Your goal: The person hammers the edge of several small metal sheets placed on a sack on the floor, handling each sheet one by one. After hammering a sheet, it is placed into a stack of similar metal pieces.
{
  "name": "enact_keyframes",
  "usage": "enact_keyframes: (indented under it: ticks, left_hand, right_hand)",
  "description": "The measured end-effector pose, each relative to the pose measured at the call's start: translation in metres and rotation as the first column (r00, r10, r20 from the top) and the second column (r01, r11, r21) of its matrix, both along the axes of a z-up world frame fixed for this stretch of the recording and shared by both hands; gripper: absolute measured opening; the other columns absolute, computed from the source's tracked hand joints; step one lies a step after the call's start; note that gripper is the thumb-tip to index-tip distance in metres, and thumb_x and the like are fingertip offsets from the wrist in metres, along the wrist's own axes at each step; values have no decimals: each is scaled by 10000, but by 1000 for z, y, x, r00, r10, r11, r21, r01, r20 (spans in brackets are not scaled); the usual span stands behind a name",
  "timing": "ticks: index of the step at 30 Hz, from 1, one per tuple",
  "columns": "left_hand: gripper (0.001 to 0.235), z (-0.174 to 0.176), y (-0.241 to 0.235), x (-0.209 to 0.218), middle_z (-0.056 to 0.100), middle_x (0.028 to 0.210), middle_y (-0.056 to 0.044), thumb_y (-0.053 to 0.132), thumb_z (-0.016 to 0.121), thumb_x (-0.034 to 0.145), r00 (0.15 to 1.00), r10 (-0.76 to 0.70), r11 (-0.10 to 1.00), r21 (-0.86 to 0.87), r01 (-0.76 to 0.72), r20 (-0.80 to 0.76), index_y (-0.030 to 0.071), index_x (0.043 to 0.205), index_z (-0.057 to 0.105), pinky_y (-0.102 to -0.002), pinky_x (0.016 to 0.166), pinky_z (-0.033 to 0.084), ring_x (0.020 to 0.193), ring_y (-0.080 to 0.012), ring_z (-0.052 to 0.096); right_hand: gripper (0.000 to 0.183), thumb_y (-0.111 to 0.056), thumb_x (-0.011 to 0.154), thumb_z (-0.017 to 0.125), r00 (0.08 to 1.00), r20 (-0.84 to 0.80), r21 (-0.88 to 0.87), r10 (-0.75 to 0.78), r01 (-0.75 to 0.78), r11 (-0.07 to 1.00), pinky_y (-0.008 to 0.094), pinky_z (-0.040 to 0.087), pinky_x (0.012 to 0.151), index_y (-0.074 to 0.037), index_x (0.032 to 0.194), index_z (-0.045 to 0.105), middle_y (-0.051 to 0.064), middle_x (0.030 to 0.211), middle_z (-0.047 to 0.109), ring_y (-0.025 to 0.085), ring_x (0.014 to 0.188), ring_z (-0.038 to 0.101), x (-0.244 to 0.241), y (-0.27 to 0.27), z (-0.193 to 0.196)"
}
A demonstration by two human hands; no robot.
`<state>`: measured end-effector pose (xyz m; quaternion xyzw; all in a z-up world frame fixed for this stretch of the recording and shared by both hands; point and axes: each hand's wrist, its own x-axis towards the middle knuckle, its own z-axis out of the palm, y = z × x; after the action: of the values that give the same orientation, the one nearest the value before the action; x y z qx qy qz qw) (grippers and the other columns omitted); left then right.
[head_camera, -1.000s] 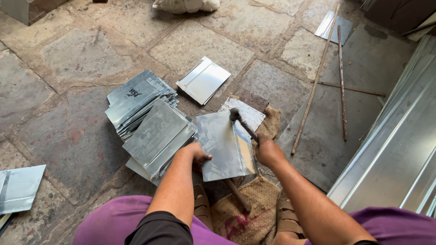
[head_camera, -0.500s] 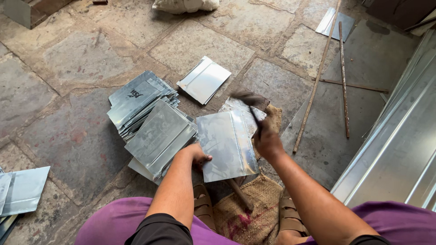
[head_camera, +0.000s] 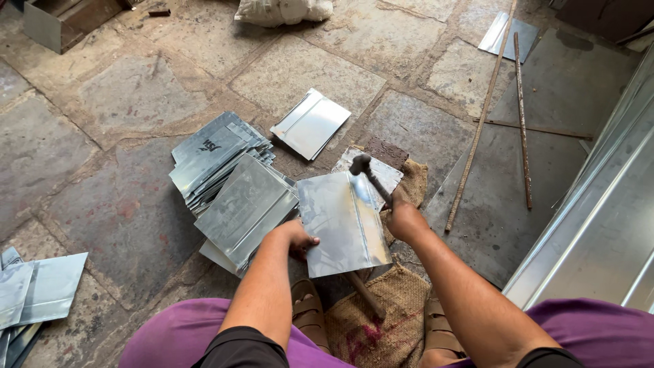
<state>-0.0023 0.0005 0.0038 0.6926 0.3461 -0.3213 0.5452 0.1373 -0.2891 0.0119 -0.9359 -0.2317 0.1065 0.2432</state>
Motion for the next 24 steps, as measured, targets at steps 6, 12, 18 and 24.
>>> enact_keyframes:
  ticks: [6, 12, 18, 24]
  left_hand:
    - [540, 29, 30, -18, 738, 999, -162, 264, 783, 906, 999, 42, 999, 31, -43, 20, 73, 1358, 558, -440, 636, 570, 777, -294, 682]
    - [346, 52, 40, -15, 765, 955, -130, 267, 704, 921, 958, 178, 984, -27, -176, 223, 34, 1176, 703, -431, 658, 568, 724, -243, 708]
    - [301, 99, 60, -13, 711, 884, -156, 235, 669, 921, 771, 448, 881, -75, -467, 453, -16, 1080, 712, -462, 611, 491, 694, -287, 638]
    - [320, 150, 124, -56, 730, 938, -188, 253, 684, 889, 96, 740, 267, -160, -950, 666, -50, 988, 712, -458, 663, 544, 753, -308, 702]
  right_hand:
    - [480, -229, 930, 674, 983, -69, 215, -170, 181, 960, 405, 590, 724, -49, 1369, 608, 212, 995, 748, 271, 777, 725, 17, 2, -16]
    - [631, -180, 920, 632, 906, -401, 214, -131, 232, 949, 457, 592, 591, -95, 1521, 461, 227, 916, 740, 312, 621, 701, 9, 10, 4]
    - [833, -310, 920, 706, 990, -31, 58, 135, -133, 989, 481, 529, 956, -58, 1592, 282, 289, 1229, 669, 432, 1103, 657, 14, 13, -29]
    - [888, -435, 935, 664, 984, -65, -107, 168, -174, 979, 486, 506, 1031, -60, 1623, 247, 290, 1398, 574, 443, 1227, 603, 11, 17, -1]
